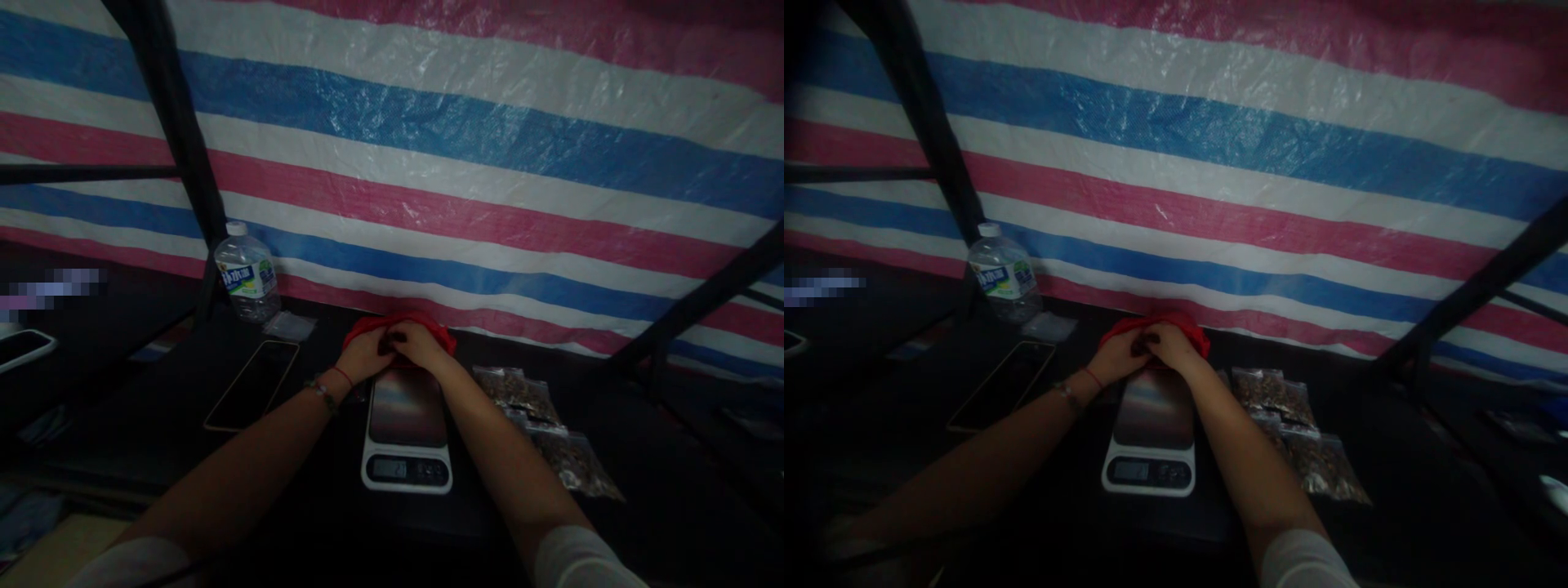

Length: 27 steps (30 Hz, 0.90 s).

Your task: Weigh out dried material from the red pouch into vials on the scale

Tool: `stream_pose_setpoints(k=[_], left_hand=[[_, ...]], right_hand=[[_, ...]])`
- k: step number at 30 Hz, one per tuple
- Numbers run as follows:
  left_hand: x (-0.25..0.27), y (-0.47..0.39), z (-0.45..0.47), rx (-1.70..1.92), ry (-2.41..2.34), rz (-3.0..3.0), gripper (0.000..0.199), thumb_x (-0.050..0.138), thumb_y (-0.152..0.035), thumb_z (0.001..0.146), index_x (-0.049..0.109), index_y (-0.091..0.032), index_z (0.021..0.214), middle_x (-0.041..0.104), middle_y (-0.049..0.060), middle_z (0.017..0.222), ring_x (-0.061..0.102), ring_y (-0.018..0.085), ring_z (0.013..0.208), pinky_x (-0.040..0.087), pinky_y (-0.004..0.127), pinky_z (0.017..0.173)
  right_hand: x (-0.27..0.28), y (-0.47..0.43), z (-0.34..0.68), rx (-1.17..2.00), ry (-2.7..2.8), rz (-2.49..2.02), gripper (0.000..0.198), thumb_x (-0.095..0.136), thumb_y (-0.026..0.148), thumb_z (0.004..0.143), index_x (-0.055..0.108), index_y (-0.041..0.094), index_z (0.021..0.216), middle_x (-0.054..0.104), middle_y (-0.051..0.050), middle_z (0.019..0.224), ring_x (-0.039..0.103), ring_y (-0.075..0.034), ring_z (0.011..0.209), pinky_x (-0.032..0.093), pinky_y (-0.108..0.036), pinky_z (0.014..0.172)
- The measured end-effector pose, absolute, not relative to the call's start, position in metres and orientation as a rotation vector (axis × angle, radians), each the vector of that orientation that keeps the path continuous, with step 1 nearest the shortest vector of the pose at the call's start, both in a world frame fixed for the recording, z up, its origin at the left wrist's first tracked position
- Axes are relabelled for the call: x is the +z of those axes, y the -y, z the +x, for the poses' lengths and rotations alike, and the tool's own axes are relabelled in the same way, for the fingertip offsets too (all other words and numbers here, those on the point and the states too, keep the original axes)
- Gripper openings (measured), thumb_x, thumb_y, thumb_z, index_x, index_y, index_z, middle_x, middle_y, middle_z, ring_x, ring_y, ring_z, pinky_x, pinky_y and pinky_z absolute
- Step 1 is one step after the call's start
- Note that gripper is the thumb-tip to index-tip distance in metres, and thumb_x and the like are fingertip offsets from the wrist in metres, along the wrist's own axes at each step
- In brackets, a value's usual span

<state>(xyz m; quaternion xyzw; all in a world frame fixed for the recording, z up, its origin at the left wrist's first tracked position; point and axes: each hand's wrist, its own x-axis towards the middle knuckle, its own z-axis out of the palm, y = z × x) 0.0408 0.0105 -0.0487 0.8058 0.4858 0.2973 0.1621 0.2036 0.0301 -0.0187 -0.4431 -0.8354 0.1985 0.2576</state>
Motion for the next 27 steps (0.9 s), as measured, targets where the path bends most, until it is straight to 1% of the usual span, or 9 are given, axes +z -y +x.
stream_pose_setpoints(k=[3,6,10,12,16,19,21,23,27], left_hand=[[-0.049,-0.010,0.041,0.880,-1.362,2.279,0.040,0.061,-0.036,0.079,0.059,-0.018,0.114,0.071,0.006,0.102,0.068,0.021,0.090,0.053,0.029,0.078],[-0.049,-0.010,0.041,0.901,-1.358,2.281,0.037,0.061,-0.035,0.079,0.061,-0.019,0.113,0.071,0.006,0.101,0.068,0.020,0.090,0.053,0.029,0.080],[-0.049,-0.011,0.041,0.845,-1.422,2.309,0.028,0.061,-0.036,0.079,0.066,-0.018,0.100,0.072,0.006,0.093,0.068,0.021,0.087,0.053,0.029,0.077],[-0.049,-0.012,0.041,0.820,-1.452,2.316,0.025,0.060,-0.037,0.080,0.067,-0.018,0.095,0.072,0.007,0.090,0.068,0.022,0.087,0.052,0.030,0.076],[-0.050,-0.012,0.040,0.893,-1.436,2.308,0.027,0.061,-0.035,0.080,0.066,-0.019,0.102,0.072,0.006,0.097,0.067,0.021,0.091,0.052,0.030,0.079],[-0.049,-0.011,0.038,0.995,-1.401,2.320,0.030,0.058,-0.032,0.081,0.063,-0.019,0.108,0.070,0.006,0.105,0.065,0.021,0.096,0.052,0.031,0.084],[-0.047,-0.011,0.037,1.034,-1.440,2.323,0.027,0.055,-0.031,0.084,0.063,-0.019,0.106,0.070,0.006,0.104,0.065,0.021,0.096,0.051,0.032,0.086],[-0.045,-0.009,0.035,1.044,-1.485,2.319,0.025,0.053,-0.031,0.085,0.064,-0.018,0.105,0.070,0.007,0.102,0.065,0.022,0.095,0.051,0.033,0.086],[-0.039,-0.005,0.034,1.123,-1.364,2.387,0.031,0.054,-0.032,0.087,0.061,-0.019,0.114,0.067,0.006,0.111,0.062,0.020,0.104,0.049,0.031,0.093]], right_hand=[[-0.018,-0.030,0.205,0.604,2.270,-1.192,0.027,0.059,0.005,0.076,0.071,0.016,0.097,0.072,-0.006,0.097,0.065,-0.016,0.087,0.048,-0.027,0.082],[-0.015,-0.028,0.206,0.597,2.253,-1.227,0.027,0.059,0.006,0.078,0.070,0.017,0.099,0.071,-0.005,0.101,0.064,-0.016,0.091,0.046,-0.027,0.086],[-0.011,-0.025,0.203,0.522,2.258,-1.281,0.018,0.059,0.011,0.080,0.069,0.016,0.094,0.070,-0.005,0.099,0.062,-0.016,0.092,0.045,-0.027,0.085],[-0.007,-0.023,0.202,0.462,2.268,-1.251,0.017,0.054,0.012,0.084,0.068,0.016,0.094,0.069,-0.006,0.098,0.060,-0.016,0.094,0.044,-0.027,0.086],[0.000,-0.021,0.205,0.329,2.300,-1.342,0.033,0.042,0.005,0.086,0.069,0.015,0.101,0.069,-0.008,0.107,0.059,-0.017,0.103,0.041,-0.027,0.094],[-0.001,-0.021,0.211,0.335,2.430,-1.543,0.034,0.041,0.006,0.086,0.069,0.013,0.106,0.069,-0.012,0.110,0.061,-0.019,0.102,0.042,-0.027,0.092],[-0.006,-0.022,0.214,0.369,2.504,-1.625,0.033,0.043,0.011,0.089,0.067,0.012,0.111,0.069,-0.013,0.112,0.063,-0.020,0.099,0.044,-0.027,0.088],[-0.013,-0.022,0.214,0.438,2.560,-1.619,0.031,0.048,0.014,0.089,0.066,0.013,0.114,0.068,-0.012,0.112,0.064,-0.020,0.098,0.045,-0.026,0.084],[-0.022,-0.023,0.212,0.586,2.633,-1.543,0.032,0.060,0.017,0.083,0.066,0.017,0.114,0.069,-0.010,0.112,0.064,-0.018,0.093,0.046,-0.025,0.083]])
